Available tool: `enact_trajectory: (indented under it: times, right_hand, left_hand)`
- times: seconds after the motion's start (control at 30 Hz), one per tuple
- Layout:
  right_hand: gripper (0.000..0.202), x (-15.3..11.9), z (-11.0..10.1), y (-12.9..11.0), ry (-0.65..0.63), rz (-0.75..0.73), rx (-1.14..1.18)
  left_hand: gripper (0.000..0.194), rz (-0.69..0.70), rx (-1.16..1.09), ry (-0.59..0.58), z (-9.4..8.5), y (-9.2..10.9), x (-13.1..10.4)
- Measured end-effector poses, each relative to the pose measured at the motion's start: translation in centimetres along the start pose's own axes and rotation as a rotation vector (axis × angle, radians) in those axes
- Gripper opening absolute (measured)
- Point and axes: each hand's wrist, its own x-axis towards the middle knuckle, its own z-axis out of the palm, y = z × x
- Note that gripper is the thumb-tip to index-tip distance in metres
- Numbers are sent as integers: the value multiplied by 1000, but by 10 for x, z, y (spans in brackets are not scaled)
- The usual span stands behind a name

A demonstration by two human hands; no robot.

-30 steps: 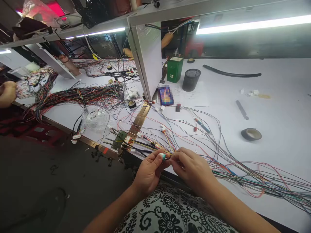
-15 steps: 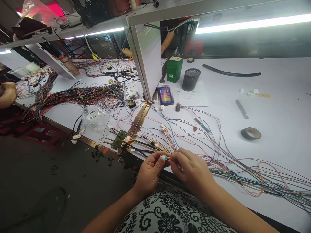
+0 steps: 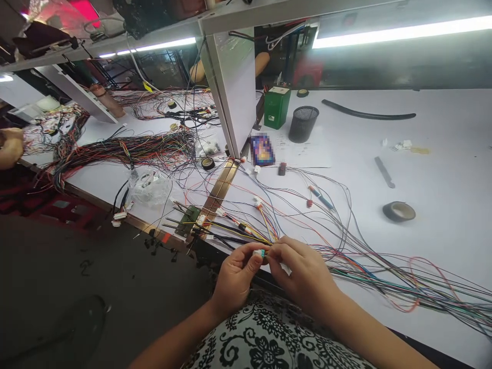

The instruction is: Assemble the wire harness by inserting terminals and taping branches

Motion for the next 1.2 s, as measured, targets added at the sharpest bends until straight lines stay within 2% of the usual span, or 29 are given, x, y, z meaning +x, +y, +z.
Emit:
enact_trajectory:
  times: [0.1, 0.17, 0.27, 0.33, 0.4, 0.47, 0.53, 0.67, 0.73, 0.8, 0.87, 0.97, 1.1, 1.2]
  right_hand:
    - [13, 5, -3, -5, 5, -31, -27]
    - [10, 10, -5, -8, 25, -64, -79]
    - [26, 16, -1, -7, 14, -114, -126]
    - [25, 17, 7, 0, -2, -123, -138]
    - [22, 14, 15, 11, 5, -122, -166]
    - [23, 9, 22, 25, 20, -116, -193]
    - [26, 2, 26, 37, 32, -97, -182]
    - [23, -3, 28, 49, 97, 70, 4]
    - [23, -2, 26, 50, 96, 176, 122]
    - [23, 1, 25, 52, 81, 241, 196]
    - [24, 4, 24, 54, 77, 269, 219]
    - [27, 5, 24, 58, 81, 297, 217]
    - [29, 5, 28, 66, 74, 320, 251]
    - [37, 6, 30, 73, 61, 421, 335]
  left_hand:
    - [21, 62, 112, 34, -3, 5, 0]
    - [19, 218, 300, 55, -6, 13, 0]
    - [21, 477, 545, 8, -10, 29, 6]
    - [24, 581, 630, -30, -11, 42, 12]
    - [24, 634, 696, 7, -11, 54, 20]
    - [22, 645, 740, 98, -12, 63, 27]
    - [21, 593, 736, 150, -15, 66, 34]
    - [35, 362, 565, 91, -27, 57, 52]
    - [44, 307, 549, 46, -35, 50, 62]
    - [42, 355, 724, 25, -43, 43, 71]
    - [33, 438, 1010, -16, -49, 36, 77]
    - [28, 515, 1297, -143, -50, 26, 82]
    - [25, 564, 1361, -271, -40, 16, 85]
    - [15, 555, 1323, -309, -32, 15, 86]
